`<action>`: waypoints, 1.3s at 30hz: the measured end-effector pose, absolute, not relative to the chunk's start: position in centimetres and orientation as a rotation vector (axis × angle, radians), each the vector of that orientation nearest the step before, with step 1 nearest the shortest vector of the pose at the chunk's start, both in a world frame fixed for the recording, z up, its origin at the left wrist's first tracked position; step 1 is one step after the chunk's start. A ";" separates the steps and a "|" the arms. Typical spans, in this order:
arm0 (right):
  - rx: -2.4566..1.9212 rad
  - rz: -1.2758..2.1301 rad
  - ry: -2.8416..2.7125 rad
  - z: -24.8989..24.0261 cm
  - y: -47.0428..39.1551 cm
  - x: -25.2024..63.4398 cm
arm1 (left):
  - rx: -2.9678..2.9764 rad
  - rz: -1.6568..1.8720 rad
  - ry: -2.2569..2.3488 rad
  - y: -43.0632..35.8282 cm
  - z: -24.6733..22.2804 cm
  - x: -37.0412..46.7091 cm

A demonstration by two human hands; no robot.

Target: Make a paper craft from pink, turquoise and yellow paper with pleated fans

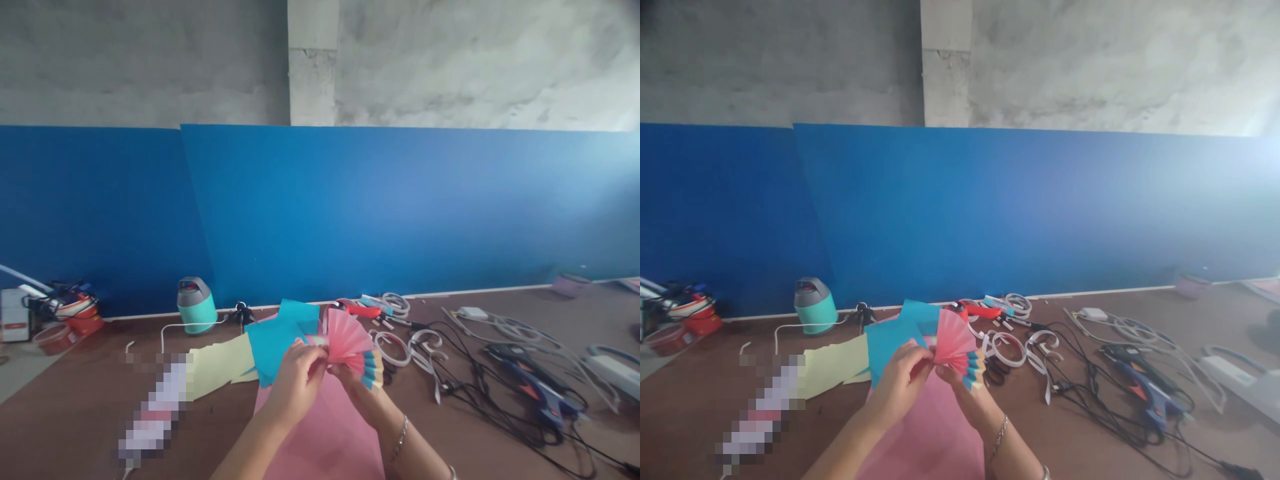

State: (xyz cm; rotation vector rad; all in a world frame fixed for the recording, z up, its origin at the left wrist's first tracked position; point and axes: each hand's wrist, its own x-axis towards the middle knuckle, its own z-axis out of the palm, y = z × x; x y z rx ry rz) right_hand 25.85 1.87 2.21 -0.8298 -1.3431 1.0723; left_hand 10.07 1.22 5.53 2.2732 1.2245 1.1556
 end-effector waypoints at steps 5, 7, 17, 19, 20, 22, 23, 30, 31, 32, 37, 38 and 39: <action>-0.932 0.793 -1.578 2.5 1.8 26.3 | 2.295 1.091 1.135 1.3 6.0 9.6; -0.958 0.754 -1.613 2.8 1.7 26.4 | 2.292 1.096 1.126 1.3 6.1 9.5; -1.019 0.793 -1.501 1.4 2.2 26.5 | 2.397 1.051 1.259 1.9 6.0 8.8; -1.033 0.871 -1.320 0.5 2.8 26.4 | 2.530 1.035 1.359 2.4 6.0 8.1; -1.053 0.841 -1.229 0.2 3.1 26.4 | 2.597 1.017 1.409 2.6 6.1 7.7; -1.112 0.589 -1.102 0.0 3.4 26.7 | 2.695 0.989 1.495 3.0 6.2 7.0; -1.123 0.404 -1.112 0.1 3.3 26.8 | 2.727 0.976 1.525 3.1 6.3 6.8; -1.081 -0.401 -1.962 1.8 1.6 25.4 | 2.841 0.873 1.355 2.5 6.1 7.7; -1.114 -0.419 -1.994 1.9 1.5 25.1 | 2.847 0.874 1.336 2.3 6.0 8.0; -1.142 -0.424 -2.006 2.0 1.5 24.8 | 2.847 0.890 1.342 2.1 5.9 8.3; -1.225 -0.413 -1.859 1.9 1.9 25.0 | 2.730 1.310 1.520 1.6 5.3 8.9; -1.243 -0.404 -1.813 1.9 2.0 25.1 | 2.620 1.495 1.563 1.7 5.0 8.9; -1.258 -0.393 -1.775 1.9 2.1 25.3 | 2.451 1.695 1.598 1.8 4.6 8.9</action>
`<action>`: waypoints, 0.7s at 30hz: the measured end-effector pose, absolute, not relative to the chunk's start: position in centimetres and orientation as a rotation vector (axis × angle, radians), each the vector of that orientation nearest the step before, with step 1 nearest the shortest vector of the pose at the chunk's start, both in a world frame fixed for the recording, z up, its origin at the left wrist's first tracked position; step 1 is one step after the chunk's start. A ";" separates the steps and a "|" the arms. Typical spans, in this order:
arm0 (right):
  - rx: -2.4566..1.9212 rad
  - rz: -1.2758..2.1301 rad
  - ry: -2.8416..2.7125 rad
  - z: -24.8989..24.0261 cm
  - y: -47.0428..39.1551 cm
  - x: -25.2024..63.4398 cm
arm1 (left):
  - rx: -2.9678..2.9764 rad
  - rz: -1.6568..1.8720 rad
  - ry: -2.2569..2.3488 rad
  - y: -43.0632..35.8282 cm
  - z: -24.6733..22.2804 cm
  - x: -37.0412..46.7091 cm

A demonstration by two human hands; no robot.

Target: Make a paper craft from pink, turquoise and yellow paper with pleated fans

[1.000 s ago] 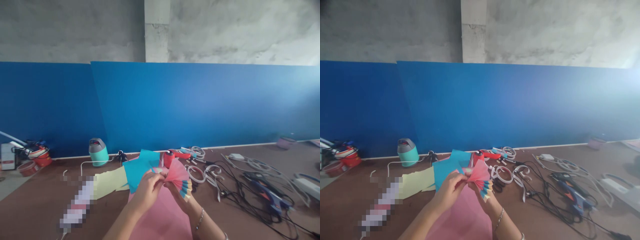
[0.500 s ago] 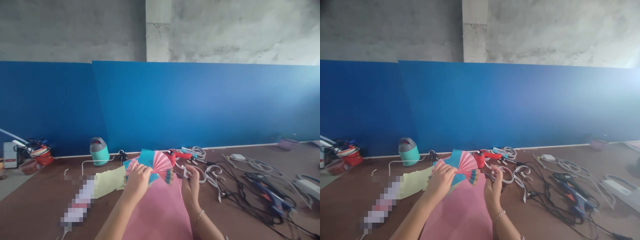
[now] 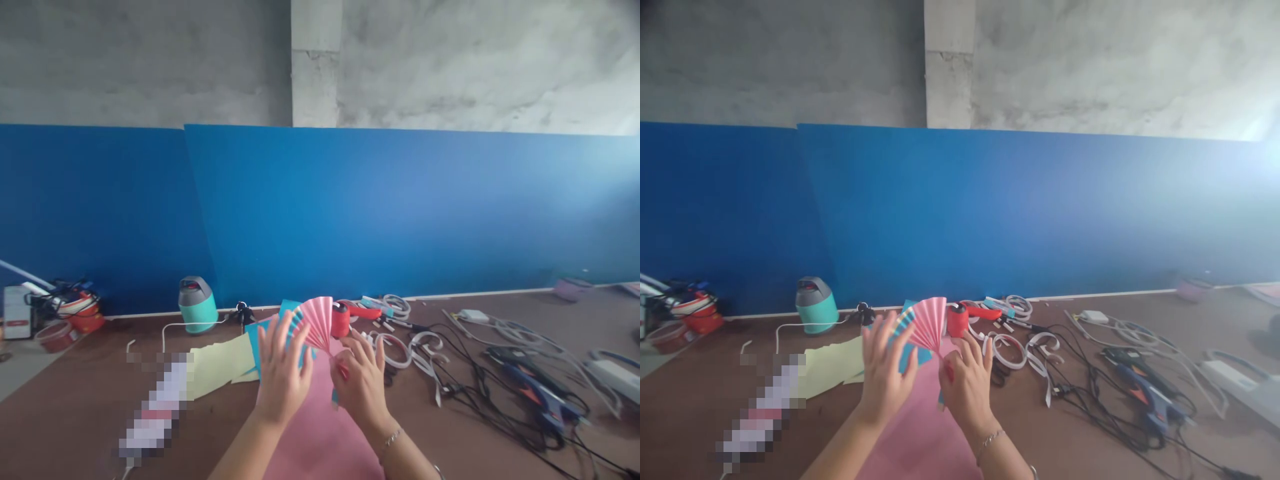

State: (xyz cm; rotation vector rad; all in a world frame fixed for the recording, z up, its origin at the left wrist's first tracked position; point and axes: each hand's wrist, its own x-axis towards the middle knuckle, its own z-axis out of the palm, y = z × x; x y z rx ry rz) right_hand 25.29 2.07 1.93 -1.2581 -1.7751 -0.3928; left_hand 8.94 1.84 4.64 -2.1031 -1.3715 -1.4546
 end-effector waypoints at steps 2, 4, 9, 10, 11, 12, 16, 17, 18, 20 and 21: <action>-1.279 -0.373 -1.735 1.9 2.2 25.5 | -1.848 -1.880 -1.540 2.3 3.9 9.2; -1.298 -0.358 -1.717 1.9 2.2 25.6 | -1.753 -2.277 -1.811 2.6 3.2 9.9; -1.310 -0.350 -1.777 2.0 1.6 25.0 | -2.243 -2.795 -2.198 2.1 3.0 12.4; -1.306 -0.345 -1.795 2.0 1.5 24.8 | -2.264 -2.869 -2.192 1.9 3.1 12.7; -1.300 -0.336 -1.806 2.1 1.3 24.6 | -2.248 -2.953 -2.175 1.7 3.1 12.9; -1.292 -0.324 -1.811 2.2 1.2 24.4 | -2.218 -3.041 -2.152 1.6 3.2 13.0; -1.266 -0.269 -1.811 2.5 0.8 23.9 | -2.152 -3.235 -2.177 1.6 3.1 12.7; -1.259 -0.264 -1.816 2.5 0.8 23.9 | -2.156 -3.226 -2.216 1.7 3.1 12.6; -1.248 -0.261 -1.826 2.6 0.7 23.9 | -2.167 -3.212 -2.248 1.7 3.1 12.5; -1.218 -0.263 -1.844 2.5 0.7 23.9 | -2.195 -3.220 -2.250 1.8 3.2 12.4; -1.208 -0.267 -1.846 2.5 0.8 23.9 | -2.210 -3.248 -2.223 1.7 3.3 12.4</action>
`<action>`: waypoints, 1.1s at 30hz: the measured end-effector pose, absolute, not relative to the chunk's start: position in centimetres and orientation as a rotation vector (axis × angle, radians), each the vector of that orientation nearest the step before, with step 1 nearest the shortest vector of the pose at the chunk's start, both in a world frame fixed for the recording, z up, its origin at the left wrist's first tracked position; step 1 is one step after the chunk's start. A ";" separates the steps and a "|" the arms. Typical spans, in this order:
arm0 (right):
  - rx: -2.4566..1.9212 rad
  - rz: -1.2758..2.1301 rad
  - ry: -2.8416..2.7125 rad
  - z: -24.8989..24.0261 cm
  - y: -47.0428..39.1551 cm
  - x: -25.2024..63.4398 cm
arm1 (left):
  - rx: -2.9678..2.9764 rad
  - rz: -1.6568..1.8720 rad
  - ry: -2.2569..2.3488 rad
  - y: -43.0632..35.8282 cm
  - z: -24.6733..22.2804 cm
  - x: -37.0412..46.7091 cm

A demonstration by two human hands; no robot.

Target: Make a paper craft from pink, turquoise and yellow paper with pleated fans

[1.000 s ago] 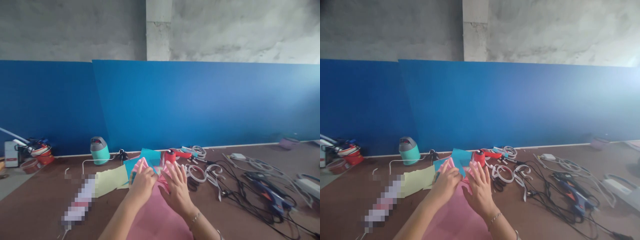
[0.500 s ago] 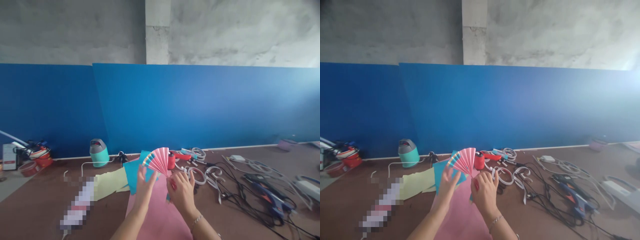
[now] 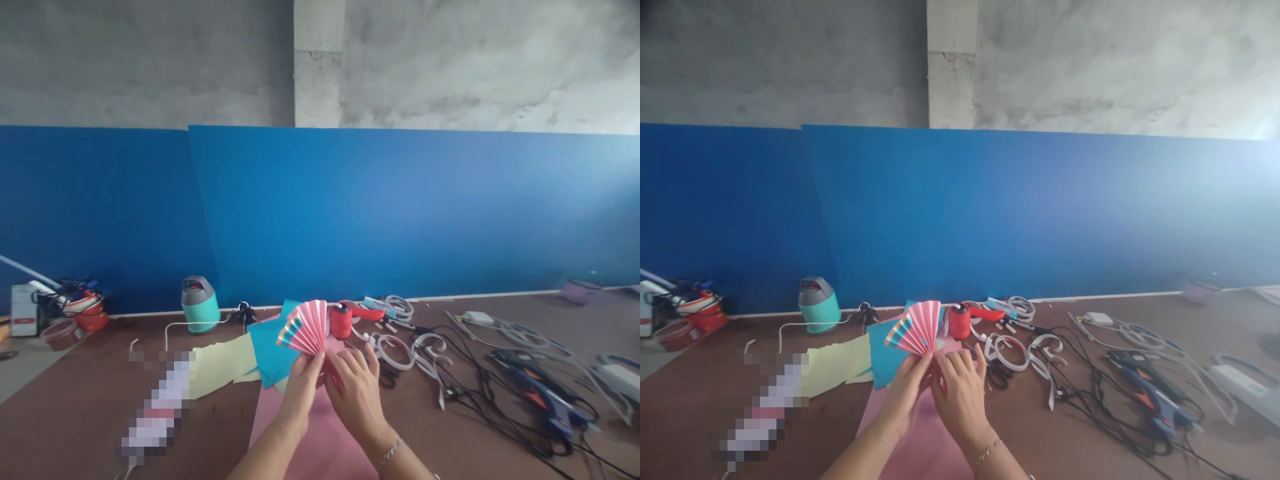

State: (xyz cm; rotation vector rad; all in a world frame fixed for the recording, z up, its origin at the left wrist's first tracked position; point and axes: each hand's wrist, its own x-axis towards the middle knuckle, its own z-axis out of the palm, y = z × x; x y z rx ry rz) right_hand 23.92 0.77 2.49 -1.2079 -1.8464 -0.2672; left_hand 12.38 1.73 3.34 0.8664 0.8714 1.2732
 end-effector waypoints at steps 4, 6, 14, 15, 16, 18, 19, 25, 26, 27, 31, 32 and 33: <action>-1.212 -0.287 -1.846 2.4 0.9 24.1 | 0.824 1.265 0.812 1.5 3.8 12.2; -1.233 -0.282 -1.844 2.4 0.8 24.1 | 0.811 1.270 0.790 1.4 3.9 12.1; -1.185 -0.195 -1.849 2.9 0.4 24.2 | 0.776 1.294 0.671 1.4 3.7 12.0; -1.175 -0.192 -1.850 2.9 0.5 24.2 | 0.777 1.296 0.672 1.4 3.7 12.0; -1.168 -0.191 -1.847 2.8 0.5 24.2 | 0.779 1.294 0.679 1.4 3.8 12.0; -1.156 -0.196 -1.845 2.6 0.7 24.2 | 0.784 1.289 0.704 1.3 3.8 12.0; -1.152 -0.201 -1.849 2.5 0.8 24.3 | 0.786 1.290 0.722 1.3 3.8 12.0; -1.161 -0.161 -1.886 2.4 0.9 24.7 | 0.771 1.292 0.791 1.2 3.9 12.4; -1.154 -0.137 -1.888 2.4 0.9 24.7 | 0.767 1.295 0.780 1.2 3.9 12.4; -1.142 -0.108 -1.892 2.3 1.0 24.8 | 0.758 1.301 0.761 1.3 3.9 12.3; -1.062 0.132 -1.924 1.9 1.2 24.5 | 0.711 1.212 0.547 1.8 3.5 11.4; -1.052 0.229 -1.905 1.8 1.2 24.4 | 0.721 1.152 0.456 1.9 3.3 11.1; -1.047 0.333 -1.870 1.7 1.2 24.3 | 0.742 1.091 0.370 2.0 3.1 10.8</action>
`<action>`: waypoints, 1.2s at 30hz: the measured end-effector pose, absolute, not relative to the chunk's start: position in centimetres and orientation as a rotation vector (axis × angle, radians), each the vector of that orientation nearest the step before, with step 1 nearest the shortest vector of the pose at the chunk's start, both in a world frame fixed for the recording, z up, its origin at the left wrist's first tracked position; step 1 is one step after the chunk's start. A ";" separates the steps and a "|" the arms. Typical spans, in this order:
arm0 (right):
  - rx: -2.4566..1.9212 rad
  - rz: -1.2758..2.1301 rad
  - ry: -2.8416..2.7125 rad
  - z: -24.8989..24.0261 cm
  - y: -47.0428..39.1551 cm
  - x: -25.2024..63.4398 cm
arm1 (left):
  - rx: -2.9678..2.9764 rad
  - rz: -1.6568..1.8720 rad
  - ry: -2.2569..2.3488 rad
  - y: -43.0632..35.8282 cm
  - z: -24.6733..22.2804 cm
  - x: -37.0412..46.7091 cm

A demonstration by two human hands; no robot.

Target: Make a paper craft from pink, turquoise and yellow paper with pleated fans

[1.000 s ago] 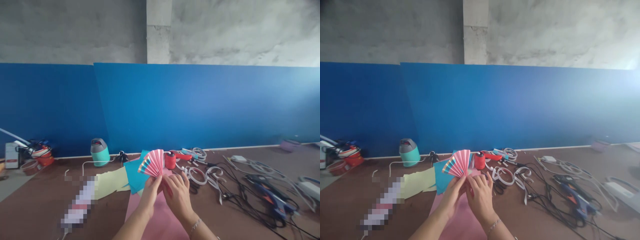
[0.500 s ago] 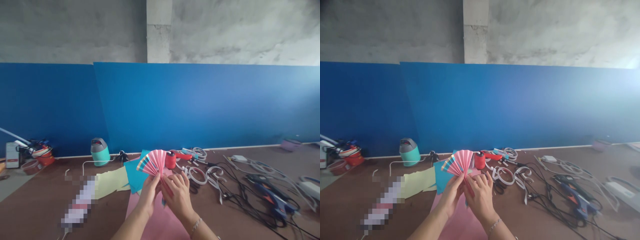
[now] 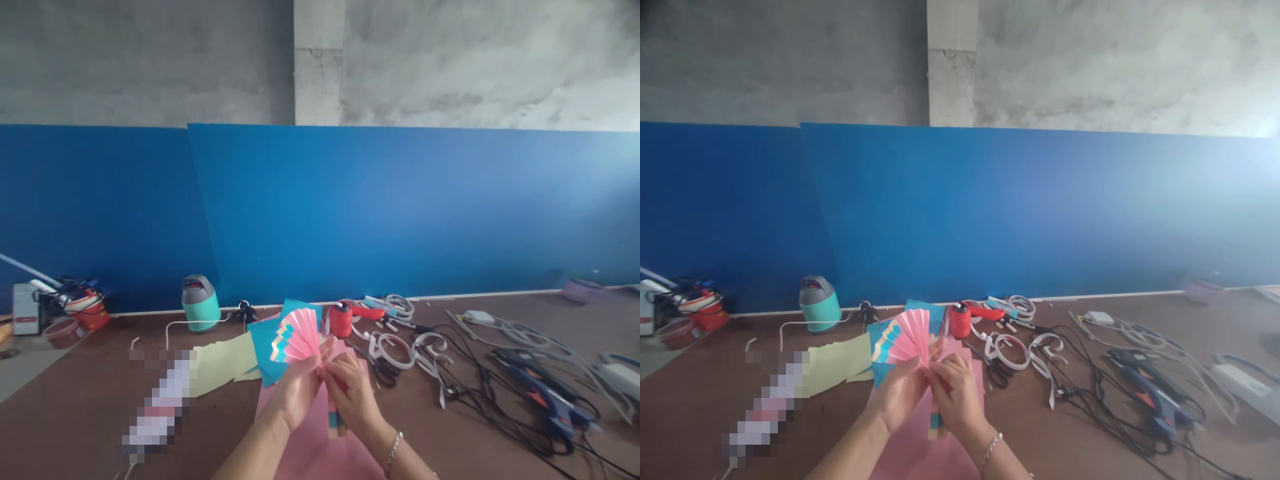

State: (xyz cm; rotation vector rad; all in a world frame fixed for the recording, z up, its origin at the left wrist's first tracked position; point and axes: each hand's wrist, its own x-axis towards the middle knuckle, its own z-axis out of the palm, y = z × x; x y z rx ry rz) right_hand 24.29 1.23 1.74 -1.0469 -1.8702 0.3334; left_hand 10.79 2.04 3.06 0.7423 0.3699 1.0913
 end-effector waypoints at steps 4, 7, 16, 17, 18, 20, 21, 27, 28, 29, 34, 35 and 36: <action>-1.023 0.704 -1.700 1.6 1.3 24.0 | 0.781 1.043 0.337 2.4 2.3 10.2; -1.069 0.886 -1.662 1.7 1.4 24.1 | 0.720 1.147 0.542 2.5 2.3 10.4; -0.910 1.481 -1.473 1.7 1.2 23.7 | 0.604 1.308 0.567 1.9 4.5 11.2; -0.891 1.529 -1.441 1.6 1.2 23.7 | 0.603 1.334 0.535 1.8 4.8 11.1; -0.878 1.585 -1.409 1.5 1.1 23.7 | 0.610 1.354 0.508 1.7 5.1 11.1; -0.858 1.694 -1.352 1.4 1.1 23.8 | 0.643 1.386 0.476 1.6 5.7 11.1; -0.844 1.736 -1.330 1.4 1.0 23.8 | 0.661 1.403 0.473 1.5 5.9 11.0; -0.638 1.954 -1.209 1.1 1.1 24.0 | 0.634 1.404 0.417 0.7 7.1 11.0; -0.612 1.978 -1.183 0.9 1.2 24.1 | 0.628 1.399 0.418 0.5 7.2 11.0; -0.595 1.995 -1.163 0.7 1.3 24.2 | 0.639 1.402 0.430 0.4 7.2 11.0; -0.592 1.994 -1.111 0.5 1.1 24.1 | 0.731 1.457 0.643 0.8 6.9 11.4; -0.599 1.984 -1.107 0.6 1.1 24.0 | 0.710 1.468 0.688 0.9 6.8 11.5; -0.606 1.976 -1.106 0.8 1.0 24.0 | 0.685 1.479 0.718 1.0 6.7 11.5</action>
